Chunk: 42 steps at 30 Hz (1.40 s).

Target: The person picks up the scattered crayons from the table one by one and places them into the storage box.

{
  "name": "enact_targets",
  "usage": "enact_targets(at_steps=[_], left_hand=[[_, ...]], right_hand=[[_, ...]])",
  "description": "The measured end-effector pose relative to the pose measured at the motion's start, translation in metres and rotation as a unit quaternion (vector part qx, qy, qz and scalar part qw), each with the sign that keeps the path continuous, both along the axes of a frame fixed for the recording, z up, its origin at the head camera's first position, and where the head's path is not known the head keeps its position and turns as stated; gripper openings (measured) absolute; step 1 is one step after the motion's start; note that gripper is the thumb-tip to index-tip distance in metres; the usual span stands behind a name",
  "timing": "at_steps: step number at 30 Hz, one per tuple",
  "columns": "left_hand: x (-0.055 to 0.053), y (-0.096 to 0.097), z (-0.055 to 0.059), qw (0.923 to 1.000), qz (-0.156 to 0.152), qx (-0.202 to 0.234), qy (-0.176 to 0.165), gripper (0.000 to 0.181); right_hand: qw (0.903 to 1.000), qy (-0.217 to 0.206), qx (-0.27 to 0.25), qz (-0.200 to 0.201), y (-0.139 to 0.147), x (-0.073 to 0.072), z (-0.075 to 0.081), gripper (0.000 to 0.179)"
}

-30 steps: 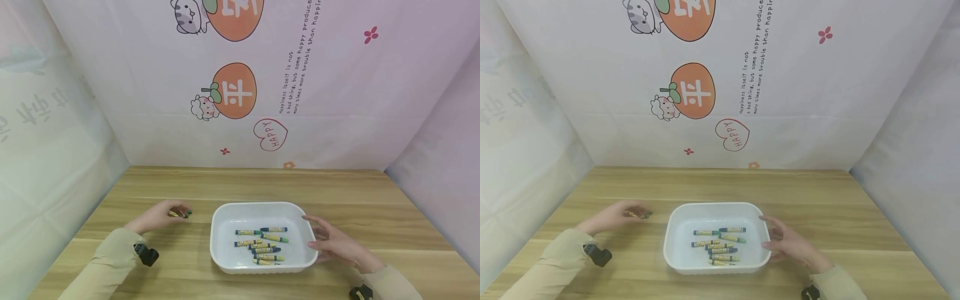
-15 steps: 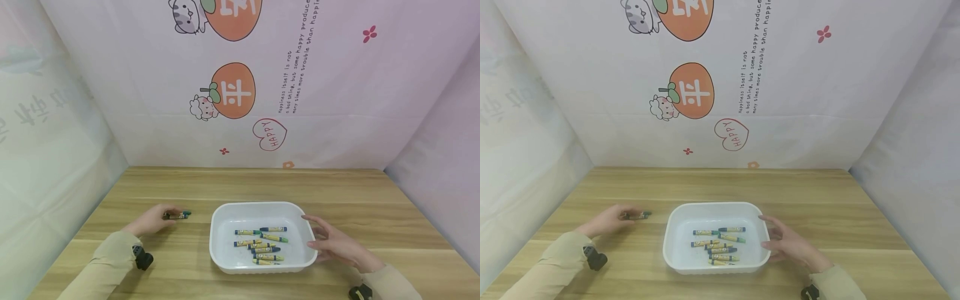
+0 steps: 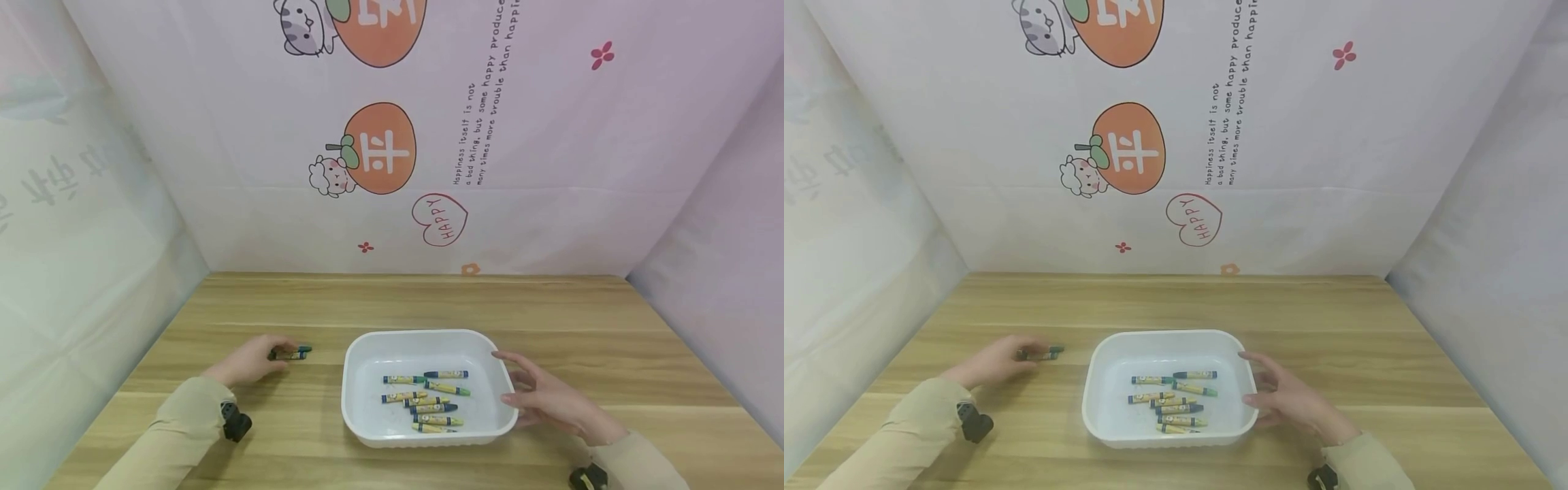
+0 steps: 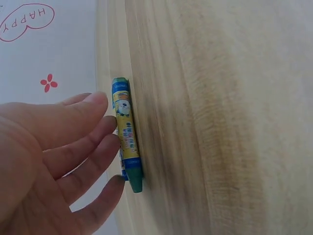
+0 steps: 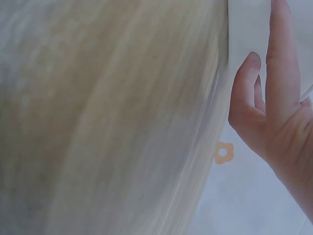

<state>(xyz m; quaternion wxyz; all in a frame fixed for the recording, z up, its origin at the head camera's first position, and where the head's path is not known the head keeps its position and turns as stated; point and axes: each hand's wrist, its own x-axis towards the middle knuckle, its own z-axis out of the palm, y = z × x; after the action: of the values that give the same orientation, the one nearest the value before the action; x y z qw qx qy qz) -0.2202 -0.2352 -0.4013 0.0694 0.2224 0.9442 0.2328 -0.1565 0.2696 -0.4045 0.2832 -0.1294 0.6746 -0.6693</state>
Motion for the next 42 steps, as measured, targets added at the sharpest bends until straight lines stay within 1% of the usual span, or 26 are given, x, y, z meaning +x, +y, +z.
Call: enact_targets(at_steps=[2, 6, 9, 12, 17, 22, 25, 31, 35, 39, 42], left_hand=[[-0.001, 0.000, -0.002, 0.9999, -0.004, -0.013, 0.009, 0.036], [0.001, 0.002, -0.001, 0.9983, -0.024, -0.044, 0.030, 0.032], [0.004, 0.004, 0.002, 0.9974, -0.031, -0.052, 0.039, 0.027], [0.006, 0.006, 0.005, 0.9970, -0.030, -0.055, 0.046, 0.021], [0.011, 0.008, 0.008, 0.9965, -0.034, -0.063, 0.045, 0.020], [0.011, 0.008, 0.007, 0.9963, -0.032, -0.067, 0.043, 0.020], [0.010, 0.009, 0.007, 0.9969, -0.026, -0.064, 0.037, 0.023], [0.008, 0.015, 0.002, 0.9987, 0.011, -0.049, 0.005, 0.031], [0.006, 0.020, -0.001, 0.9989, 0.028, -0.034, -0.014, 0.037], [0.003, 0.021, -0.005, 0.9989, 0.034, -0.021, -0.026, 0.039], [-0.001, 0.019, -0.010, 0.9993, 0.021, -0.008, -0.031, 0.037]], right_hand=[[1.0000, 0.001, 0.000, 0.000, 0.000, 0.000, 0.000, 0.081], [1.0000, 0.004, 0.001, 0.002, -0.001, 0.001, 0.000, 0.081], [1.0000, 0.007, 0.003, 0.001, -0.001, 0.001, 0.000, 0.081], [1.0000, 0.007, 0.005, -0.001, -0.001, 0.001, 0.000, 0.081], [1.0000, 0.007, 0.007, -0.002, -0.001, 0.000, 0.001, 0.082], [0.9999, 0.013, 0.005, 0.003, 0.000, 0.000, 0.001, 0.081], [0.9999, 0.013, 0.006, 0.002, 0.000, 0.000, 0.001, 0.081], [0.9999, 0.011, 0.007, 0.000, 0.000, 0.001, 0.001, 0.082], [0.9999, 0.006, 0.012, -0.001, -0.001, 0.001, 0.002, 0.084], [0.9999, 0.005, 0.011, -0.003, -0.002, 0.001, 0.002, 0.084], [1.0000, 0.006, 0.007, -0.002, -0.001, 0.001, 0.001, 0.083]])
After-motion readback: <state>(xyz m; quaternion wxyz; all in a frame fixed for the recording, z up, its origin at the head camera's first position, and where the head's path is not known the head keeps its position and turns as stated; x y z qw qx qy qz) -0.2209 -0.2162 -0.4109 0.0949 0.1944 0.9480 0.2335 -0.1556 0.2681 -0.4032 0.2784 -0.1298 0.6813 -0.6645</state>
